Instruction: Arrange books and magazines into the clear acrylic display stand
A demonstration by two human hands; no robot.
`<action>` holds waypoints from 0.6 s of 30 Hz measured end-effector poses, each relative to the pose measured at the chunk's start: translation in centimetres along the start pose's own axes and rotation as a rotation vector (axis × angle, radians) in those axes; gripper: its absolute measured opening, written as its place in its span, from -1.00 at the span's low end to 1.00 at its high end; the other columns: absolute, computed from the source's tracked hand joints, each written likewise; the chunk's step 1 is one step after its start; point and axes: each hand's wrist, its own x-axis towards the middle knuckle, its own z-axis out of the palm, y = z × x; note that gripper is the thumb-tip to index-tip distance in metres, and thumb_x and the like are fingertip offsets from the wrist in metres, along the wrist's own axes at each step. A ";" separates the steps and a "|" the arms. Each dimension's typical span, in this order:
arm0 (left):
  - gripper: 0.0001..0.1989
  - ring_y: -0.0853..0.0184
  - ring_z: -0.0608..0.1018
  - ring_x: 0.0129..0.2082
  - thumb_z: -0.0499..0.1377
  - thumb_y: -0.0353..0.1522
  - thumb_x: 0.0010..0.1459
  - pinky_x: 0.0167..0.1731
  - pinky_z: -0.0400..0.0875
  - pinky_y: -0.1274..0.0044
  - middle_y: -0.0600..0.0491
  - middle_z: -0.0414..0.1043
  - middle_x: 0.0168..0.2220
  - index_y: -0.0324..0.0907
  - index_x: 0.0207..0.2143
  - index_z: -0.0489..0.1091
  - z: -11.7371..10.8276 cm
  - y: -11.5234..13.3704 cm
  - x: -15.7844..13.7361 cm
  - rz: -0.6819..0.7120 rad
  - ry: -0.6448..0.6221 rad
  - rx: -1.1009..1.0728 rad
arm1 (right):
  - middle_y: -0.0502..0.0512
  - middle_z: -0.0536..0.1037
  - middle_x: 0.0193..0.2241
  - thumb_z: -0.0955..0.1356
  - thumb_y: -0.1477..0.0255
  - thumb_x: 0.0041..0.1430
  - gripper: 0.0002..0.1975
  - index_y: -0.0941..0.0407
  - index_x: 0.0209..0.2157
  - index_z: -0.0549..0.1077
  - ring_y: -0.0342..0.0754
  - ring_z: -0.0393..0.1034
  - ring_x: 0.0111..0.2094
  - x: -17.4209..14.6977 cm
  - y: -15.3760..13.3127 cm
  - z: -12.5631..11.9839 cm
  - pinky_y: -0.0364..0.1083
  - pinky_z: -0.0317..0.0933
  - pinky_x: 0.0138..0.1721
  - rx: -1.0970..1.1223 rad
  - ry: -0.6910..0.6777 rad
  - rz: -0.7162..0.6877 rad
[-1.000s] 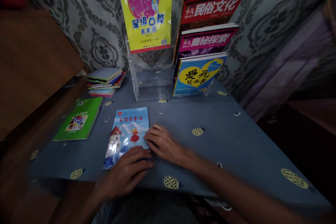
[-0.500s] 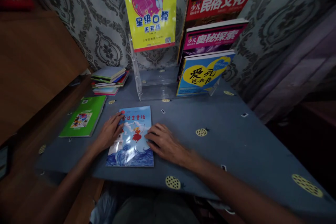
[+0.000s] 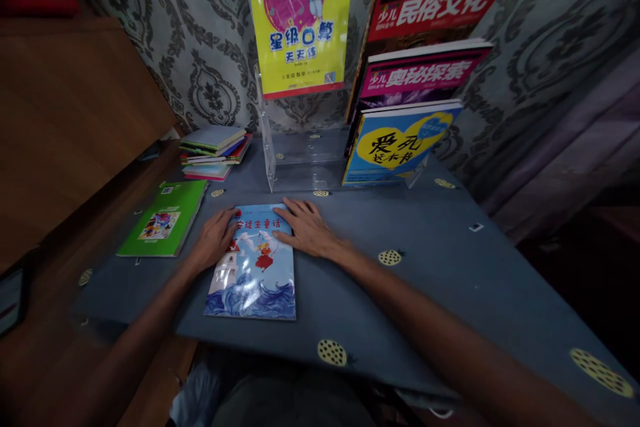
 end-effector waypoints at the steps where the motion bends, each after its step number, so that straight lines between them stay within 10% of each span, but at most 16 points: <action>1: -0.62 0.12 0.38 0.19 -0.09 -0.29 0.37 0.18 0.27 0.21 -0.17 0.32 0.20 -0.21 0.14 0.27 0.1 -0.1 -0.1 -0.008 0.005 -0.008 | 0.32 0.17 0.33 0.19 -0.03 0.30 -0.32 0.10 0.28 0.23 0.25 0.05 0.32 0.1 0.0 0.0 0.28 -0.09 0.29 -0.018 -0.006 0.012; 18: -0.60 0.11 0.53 0.00 0.05 -0.28 0.25 0.05 0.39 0.26 -0.15 0.52 0.02 -0.23 0.08 0.39 -0.4 -0.9 0.6 -0.142 0.079 -0.255 | 0.27 -0.22 0.43 0.34 -0.27 -0.10 0.18 0.04 0.41 -0.08 0.42 -0.39 0.40 -6.6 -4.1 -1.2 0.37 -0.32 0.33 0.187 -0.220 0.011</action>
